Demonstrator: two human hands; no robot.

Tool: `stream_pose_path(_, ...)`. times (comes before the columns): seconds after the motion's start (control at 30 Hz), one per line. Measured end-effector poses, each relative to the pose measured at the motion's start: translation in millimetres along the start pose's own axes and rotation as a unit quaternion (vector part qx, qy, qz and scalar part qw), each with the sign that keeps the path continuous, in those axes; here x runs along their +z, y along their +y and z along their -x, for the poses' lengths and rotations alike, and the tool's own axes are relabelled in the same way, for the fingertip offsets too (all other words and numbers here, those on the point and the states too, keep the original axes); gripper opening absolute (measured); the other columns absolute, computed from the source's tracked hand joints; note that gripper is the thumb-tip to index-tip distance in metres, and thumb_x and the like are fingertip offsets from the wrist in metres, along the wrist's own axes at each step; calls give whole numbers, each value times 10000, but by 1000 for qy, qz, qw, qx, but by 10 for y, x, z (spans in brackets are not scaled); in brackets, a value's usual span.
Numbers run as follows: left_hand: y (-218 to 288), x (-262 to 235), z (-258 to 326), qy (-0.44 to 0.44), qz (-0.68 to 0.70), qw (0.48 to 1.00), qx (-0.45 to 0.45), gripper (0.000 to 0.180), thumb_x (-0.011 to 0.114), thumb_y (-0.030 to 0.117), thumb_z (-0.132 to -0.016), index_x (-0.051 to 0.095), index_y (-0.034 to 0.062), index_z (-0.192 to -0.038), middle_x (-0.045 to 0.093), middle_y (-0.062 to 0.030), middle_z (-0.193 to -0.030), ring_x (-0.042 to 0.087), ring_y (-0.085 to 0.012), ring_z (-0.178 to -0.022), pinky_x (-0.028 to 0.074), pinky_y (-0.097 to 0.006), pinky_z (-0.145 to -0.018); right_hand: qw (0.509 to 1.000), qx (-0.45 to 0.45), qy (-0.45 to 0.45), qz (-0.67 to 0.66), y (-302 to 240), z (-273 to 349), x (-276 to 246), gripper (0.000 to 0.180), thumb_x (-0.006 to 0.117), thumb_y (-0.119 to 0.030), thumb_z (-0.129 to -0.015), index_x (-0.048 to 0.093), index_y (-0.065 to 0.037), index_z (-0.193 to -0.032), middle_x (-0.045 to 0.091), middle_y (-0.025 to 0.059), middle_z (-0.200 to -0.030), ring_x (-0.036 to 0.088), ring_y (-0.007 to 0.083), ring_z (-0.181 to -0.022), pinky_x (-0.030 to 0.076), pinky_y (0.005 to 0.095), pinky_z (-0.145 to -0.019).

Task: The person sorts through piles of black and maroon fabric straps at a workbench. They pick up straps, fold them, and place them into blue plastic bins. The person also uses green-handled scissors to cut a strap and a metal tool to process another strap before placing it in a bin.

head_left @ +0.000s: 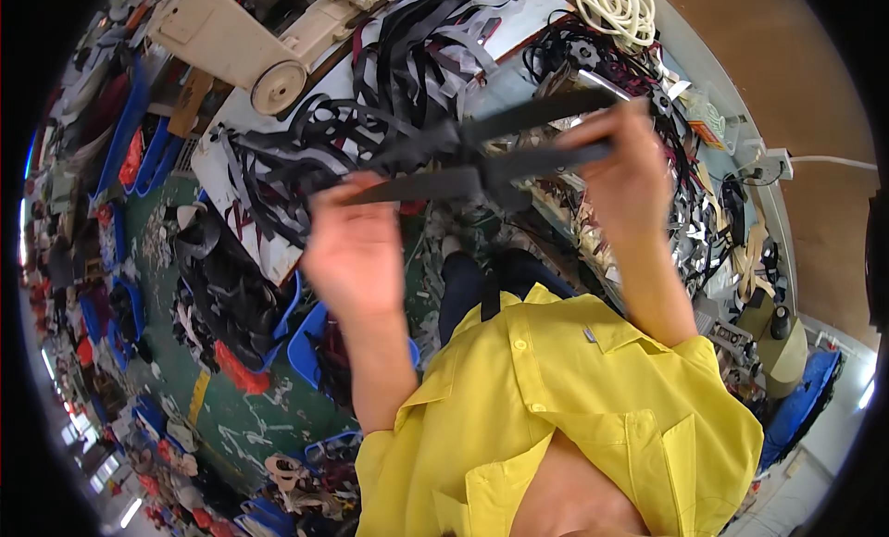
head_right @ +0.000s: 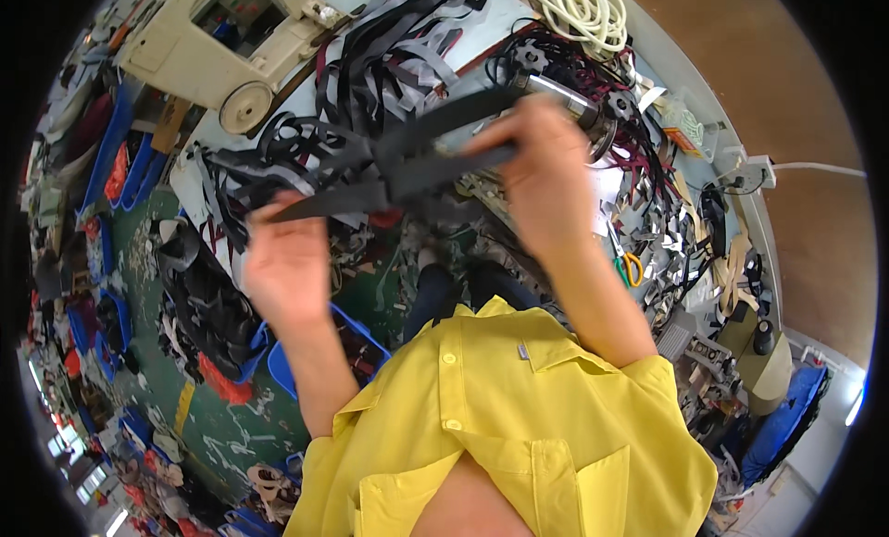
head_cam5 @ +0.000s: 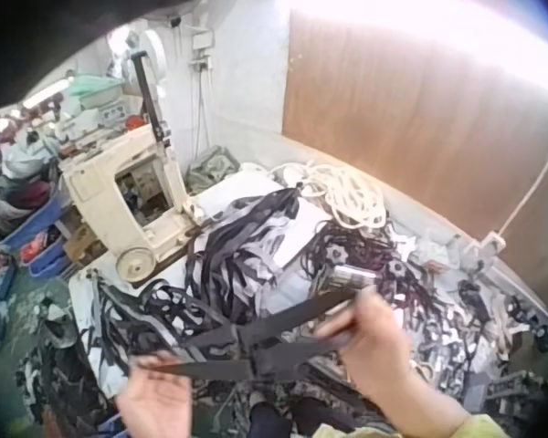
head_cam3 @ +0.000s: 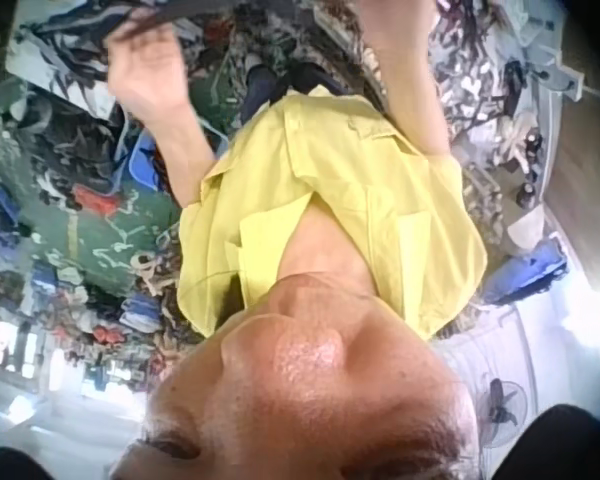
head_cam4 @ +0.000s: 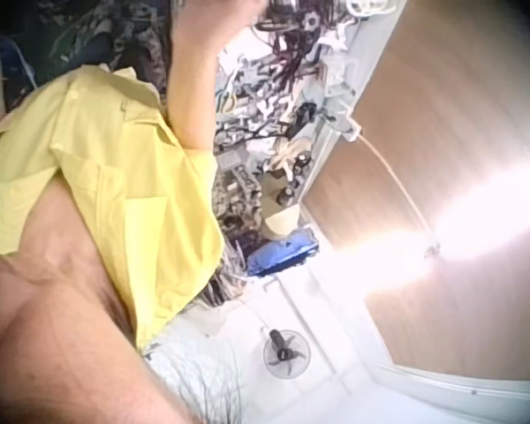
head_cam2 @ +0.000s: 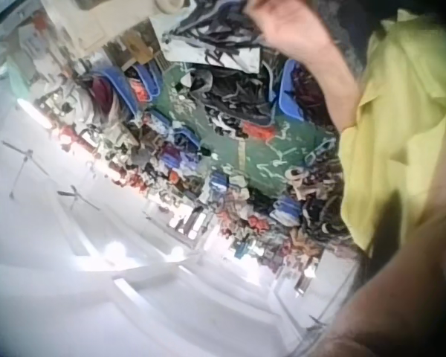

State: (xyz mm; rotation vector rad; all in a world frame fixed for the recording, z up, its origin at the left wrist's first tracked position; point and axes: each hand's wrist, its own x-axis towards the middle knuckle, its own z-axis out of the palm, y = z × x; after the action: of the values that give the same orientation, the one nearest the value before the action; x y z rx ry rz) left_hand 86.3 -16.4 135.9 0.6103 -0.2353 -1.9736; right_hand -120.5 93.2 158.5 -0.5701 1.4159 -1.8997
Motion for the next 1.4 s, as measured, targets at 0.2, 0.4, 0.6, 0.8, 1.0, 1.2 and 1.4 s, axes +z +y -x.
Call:
stream_pose_path(0.2,1514,-1849,633,83,151,977,129,129,415,63,-897,480,-4,-809,462,-37,-676,392,-91,-434,373,-211,-490,966,-89,17,-244,-738,-84,-1884,209,445,-134,-923,557,30,-859,597,122,-923,550,254,-868,398,425,-874)
stream_pose_path(0.4,3019,-3276,2013,246,28,927,281,236,399,70,-914,380,75,-679,283,20,-506,271,-82,-353,303,-219,-397,944,-101,102,-296,-1596,-249,-4171,166,426,-59,-928,476,84,-993,471,89,-789,458,177,-696,394,299,-665)
stream_pose_path(0.6,3330,-3847,3230,591,-417,622,302,204,456,220,-880,530,31,-862,507,-107,-776,492,-258,-660,426,-363,-570,939,-4,115,-323,-1856,-378,-4324,228,397,-60,-944,452,127,-1062,457,103,-790,437,179,-707,388,289,-666)
stream_pose_path(0.8,1954,-3514,2722,236,-903,33,-357,438,544,424,-822,599,94,-1105,594,-127,-1118,559,-342,-1034,447,-489,-830,929,78,-158,-325,-1101,126,-2205,420,415,-18,-927,291,101,-1311,367,0,-765,378,66,-664,355,198,-620)
stream_pose_path(1.0,-783,-1068,1060,-210,-639,732,107,342,481,55,-871,538,30,-1208,609,-68,-1084,577,-127,-923,425,-235,-809,940,175,-178,-231,-111,809,-510,368,427,-242,-958,440,40,-1194,620,161,-931,630,232,-833,510,328,-734)
stream_pose_path(1.2,-883,-367,1139,-316,-534,783,-38,129,538,92,-878,611,-13,-867,595,-6,-743,481,-59,-636,390,-216,-573,953,104,-70,-277,-115,829,-711,303,429,-267,-961,501,1,-1084,606,69,-827,596,177,-711,492,302,-679)
stream_pose_path(1.4,-396,-1703,1295,-274,-717,640,-15,121,559,85,-841,582,-13,-773,587,-125,-671,566,-202,-571,419,-284,-547,956,-11,64,-287,-304,657,-1522,234,419,-232,-969,492,-11,-988,503,13,-714,479,117,-630,422,256,-614)
